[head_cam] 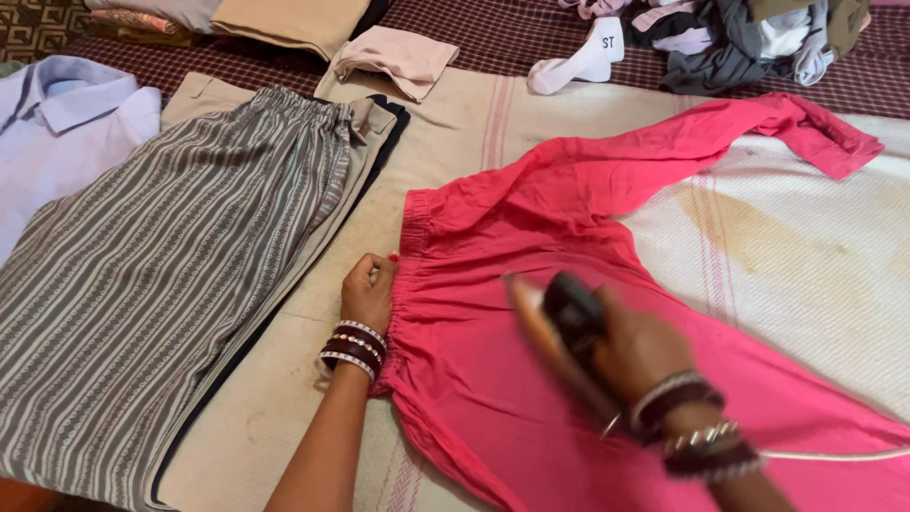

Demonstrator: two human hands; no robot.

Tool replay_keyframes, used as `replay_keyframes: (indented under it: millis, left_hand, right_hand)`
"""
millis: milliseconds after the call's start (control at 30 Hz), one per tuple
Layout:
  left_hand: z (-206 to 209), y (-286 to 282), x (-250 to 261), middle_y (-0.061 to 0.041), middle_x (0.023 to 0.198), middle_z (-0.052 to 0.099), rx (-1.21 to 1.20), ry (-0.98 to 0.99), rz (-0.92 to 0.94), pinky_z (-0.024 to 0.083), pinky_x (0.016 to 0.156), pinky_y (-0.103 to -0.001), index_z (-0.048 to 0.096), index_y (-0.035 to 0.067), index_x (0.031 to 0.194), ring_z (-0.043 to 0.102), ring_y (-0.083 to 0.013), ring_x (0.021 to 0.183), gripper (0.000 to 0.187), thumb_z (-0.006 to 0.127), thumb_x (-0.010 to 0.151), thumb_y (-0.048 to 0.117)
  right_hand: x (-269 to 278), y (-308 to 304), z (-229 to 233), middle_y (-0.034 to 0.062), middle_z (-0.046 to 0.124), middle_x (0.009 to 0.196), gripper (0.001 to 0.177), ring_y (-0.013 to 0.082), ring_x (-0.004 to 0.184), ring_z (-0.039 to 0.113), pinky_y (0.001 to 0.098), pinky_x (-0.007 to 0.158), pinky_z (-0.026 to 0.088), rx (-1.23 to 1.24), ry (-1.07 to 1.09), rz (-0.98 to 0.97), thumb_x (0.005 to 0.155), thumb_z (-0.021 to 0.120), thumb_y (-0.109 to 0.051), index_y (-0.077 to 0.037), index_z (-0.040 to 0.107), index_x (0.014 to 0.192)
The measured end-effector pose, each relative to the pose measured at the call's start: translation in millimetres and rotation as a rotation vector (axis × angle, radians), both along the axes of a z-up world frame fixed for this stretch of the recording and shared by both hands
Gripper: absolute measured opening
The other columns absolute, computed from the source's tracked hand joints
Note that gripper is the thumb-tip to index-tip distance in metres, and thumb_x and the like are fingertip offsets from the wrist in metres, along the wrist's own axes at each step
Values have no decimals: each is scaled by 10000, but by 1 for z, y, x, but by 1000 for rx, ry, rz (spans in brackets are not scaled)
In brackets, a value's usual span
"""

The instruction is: The person irons a pink pair of pants on a bed. They smooth the fabric with their hands, use an electric iron to press the legs and waistband, and reposition the garment to cover different areas. The person finishes by lifting the pants to inspect the work.

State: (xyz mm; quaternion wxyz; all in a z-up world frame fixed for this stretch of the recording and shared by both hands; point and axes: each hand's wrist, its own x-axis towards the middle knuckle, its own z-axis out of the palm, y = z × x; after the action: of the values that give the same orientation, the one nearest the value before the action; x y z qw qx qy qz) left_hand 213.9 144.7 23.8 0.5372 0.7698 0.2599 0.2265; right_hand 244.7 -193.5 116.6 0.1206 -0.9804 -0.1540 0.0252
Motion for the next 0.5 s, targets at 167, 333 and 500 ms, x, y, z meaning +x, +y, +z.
replay_keyframes:
  millis: [167, 333, 500]
  left_hand:
    - [1, 1, -1, -11, 584, 505, -8, -27, 2, 357, 502, -304, 623, 41, 819, 386, -86, 556, 310, 683, 998, 286]
    - [-9, 6, 0, 19, 625, 563, 18, -163, -58, 407, 519, -276, 619, 45, 836, 454, -58, 578, 252, 665, 982, 246]
    - [-9, 4, 2, -9, 582, 553, 30, -83, -47, 395, 517, -279, 617, 39, 827, 429, -71, 568, 291, 672, 993, 271]
  right_hand:
    - [-73, 33, 4, 140, 722, 746, 278, 414, 671, 701, 583, 573, 528, -33, 46, 322, 832, 600, -178, -196, 529, 1100]
    - [-40, 22, -1, 135, 719, 746, 251, 404, 652, 702, 565, 551, 544, -170, -76, 294, 878, 590, -209, -187, 508, 1114]
    - [33, 13, 8, 201, 721, 834, 275, 452, 765, 693, 592, 646, 526, -10, -174, 150, 865, 611, -206, -154, 528, 1122]
